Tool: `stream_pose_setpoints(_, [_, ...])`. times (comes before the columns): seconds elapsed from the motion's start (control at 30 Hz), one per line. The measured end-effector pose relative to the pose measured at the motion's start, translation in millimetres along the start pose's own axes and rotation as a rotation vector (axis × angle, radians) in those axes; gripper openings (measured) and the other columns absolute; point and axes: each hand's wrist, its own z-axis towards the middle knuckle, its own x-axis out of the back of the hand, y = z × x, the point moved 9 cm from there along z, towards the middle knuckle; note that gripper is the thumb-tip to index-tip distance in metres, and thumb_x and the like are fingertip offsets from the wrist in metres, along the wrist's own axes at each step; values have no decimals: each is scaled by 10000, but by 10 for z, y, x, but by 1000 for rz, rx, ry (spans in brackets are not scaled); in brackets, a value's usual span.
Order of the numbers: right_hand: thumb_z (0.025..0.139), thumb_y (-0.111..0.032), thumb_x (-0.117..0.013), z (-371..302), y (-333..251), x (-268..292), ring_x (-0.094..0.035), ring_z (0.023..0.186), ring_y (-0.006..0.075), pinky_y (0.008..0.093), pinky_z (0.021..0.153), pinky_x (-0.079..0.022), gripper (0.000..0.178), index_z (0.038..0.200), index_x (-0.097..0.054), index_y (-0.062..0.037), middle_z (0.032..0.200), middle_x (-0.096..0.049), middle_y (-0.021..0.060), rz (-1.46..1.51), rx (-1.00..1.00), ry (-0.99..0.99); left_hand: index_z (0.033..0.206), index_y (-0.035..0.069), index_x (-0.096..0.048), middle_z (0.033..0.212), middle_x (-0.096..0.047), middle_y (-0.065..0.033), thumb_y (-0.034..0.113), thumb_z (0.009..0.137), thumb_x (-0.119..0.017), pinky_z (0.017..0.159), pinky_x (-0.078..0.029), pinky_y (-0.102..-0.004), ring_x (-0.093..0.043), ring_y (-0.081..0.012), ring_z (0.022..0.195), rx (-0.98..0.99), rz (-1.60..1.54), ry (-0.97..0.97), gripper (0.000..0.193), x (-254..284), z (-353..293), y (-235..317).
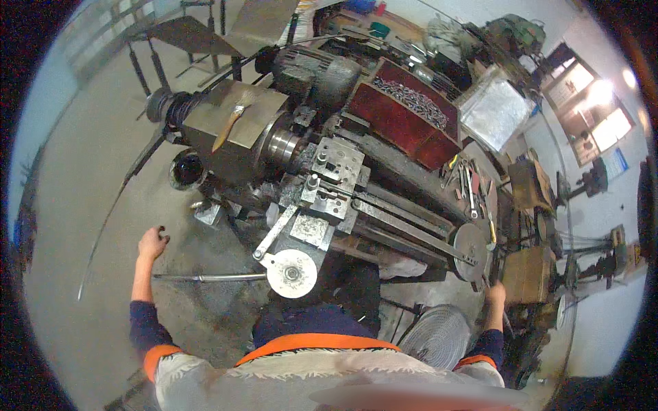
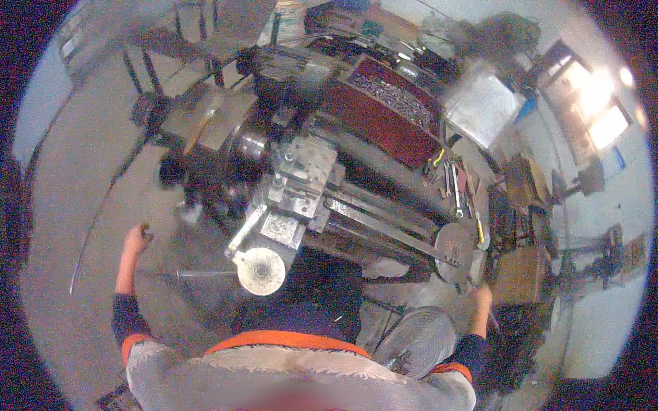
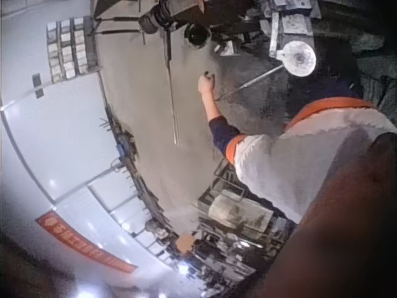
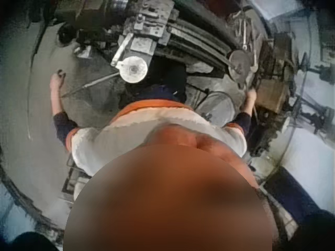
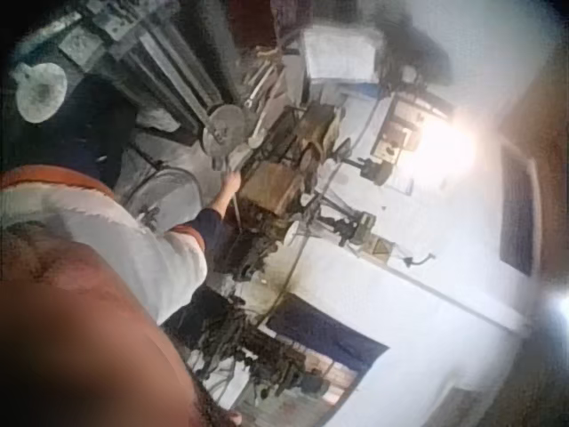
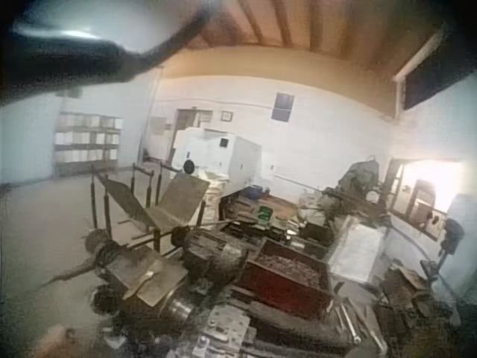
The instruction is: The person operates a metal lathe, repeatedly loading small cylindrical metal rods into the chuck, machining them, and placing the finished pieces into a perforated metal tray. The person uses both hands to handle the rods and adjust the machine controls throughout the clip.
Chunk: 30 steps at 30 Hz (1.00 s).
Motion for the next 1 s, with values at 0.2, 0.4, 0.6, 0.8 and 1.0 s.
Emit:
stream_pose_setpoints(0.2, [640, -207, -607, -52, 476, -322, -577, 894, 370, 412, 770, -463, 373, 959, -579, -15, 901, -615, 217, -99, -73, -133, 1023, -64, -546, 746, -598, -135, 215, 819, -592, 424, -469, -272, -609, -178, 607, 256, -904, 102, 348, -275, -706, -608])
stream_pose_setpoints(0.4, [624, -273, -650, -549, 561, -474, -600, 899, 312, 404, 768, -479, 366, 902, -619, -37, 935, -627, 163, -63, -199, -35, 998, -57, -545, 691, -607, -132, 177, 814, -594, 422, -454, -269, -590, -169, 525, 272, -937, 307, 302, -134, -770, -501])
stream_pose_setpoints(0.6, [613, -271, -633, -1206, 401, -509, -593, 880, 362, 419, 763, -475, 375, 882, -611, -11, 911, -619, 207, -12, -321, 41, 1004, -43, -555, 698, -606, -127, 132, 792, -594, 466, -457, -269, -594, -170, 527, 300, -898, 391, 278, 8, -565, -440])
stream_pose_setpoints(0.8, [603, -243, -601, -1303, 375, -564, -589, 843, 393, 427, 749, -471, 356, 845, -610, 18, 857, -611, 241, 69, -277, 99, 984, -38, -576, 661, -613, -124, 102, 779, -563, 473, -460, -271, -599, -169, 501, 245, -846, 451, 248, 81, -297, -373])
stream_pose_setpoints(1.0, [607, -263, -588, -1372, 237, -465, -590, 835, 392, 439, 735, -468, 363, 823, -615, 27, 831, -612, 244, 20, -240, 139, 986, -34, -580, 651, -615, -120, 85, 781, -539, 473, -466, -269, -589, -167, 488, 232, -797, 441, 241, 245, -343, -224])
